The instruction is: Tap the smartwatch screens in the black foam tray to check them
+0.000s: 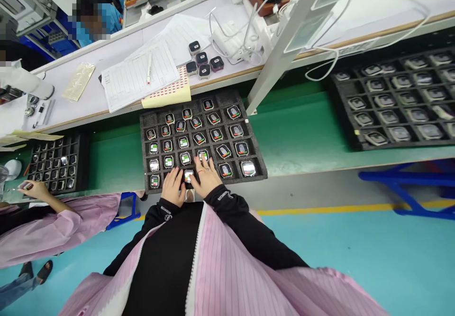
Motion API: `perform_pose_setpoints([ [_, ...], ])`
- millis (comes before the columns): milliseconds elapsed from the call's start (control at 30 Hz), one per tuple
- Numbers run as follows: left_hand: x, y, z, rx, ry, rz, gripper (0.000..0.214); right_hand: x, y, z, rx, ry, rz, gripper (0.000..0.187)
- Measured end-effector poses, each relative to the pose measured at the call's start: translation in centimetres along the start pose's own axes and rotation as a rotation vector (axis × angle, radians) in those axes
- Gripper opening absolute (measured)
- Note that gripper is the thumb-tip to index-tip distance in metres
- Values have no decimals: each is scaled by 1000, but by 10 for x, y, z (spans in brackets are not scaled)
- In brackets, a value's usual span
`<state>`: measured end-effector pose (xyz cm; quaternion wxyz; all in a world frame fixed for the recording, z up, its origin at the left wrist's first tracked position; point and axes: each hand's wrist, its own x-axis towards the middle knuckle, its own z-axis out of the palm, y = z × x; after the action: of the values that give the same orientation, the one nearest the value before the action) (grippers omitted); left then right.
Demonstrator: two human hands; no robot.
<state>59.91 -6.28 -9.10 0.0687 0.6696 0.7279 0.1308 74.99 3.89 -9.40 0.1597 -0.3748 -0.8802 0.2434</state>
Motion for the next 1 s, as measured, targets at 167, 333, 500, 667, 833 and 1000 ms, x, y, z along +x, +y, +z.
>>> perform_pose_setpoints([
  [167,5,3,-2,43,-89,-68,53,-19,32,-16,1,98,152,66],
  [333,18,7,-7,66,-110,-112,52,-31,54,-29,-27,173,275,68],
  [500,32,16,-14,148,-187,-144,55,-26,54,-30,-79,137,320,70],
  [667,41,24,-22,214,-271,-131,61,-21,48,-29,-110,75,362,75],
  [833,42,29,-25,254,-314,-95,71,-24,63,-36,-113,223,463,77],
  [1000,37,30,-21,275,-274,-87,75,-27,80,-38,-92,223,474,82],
])
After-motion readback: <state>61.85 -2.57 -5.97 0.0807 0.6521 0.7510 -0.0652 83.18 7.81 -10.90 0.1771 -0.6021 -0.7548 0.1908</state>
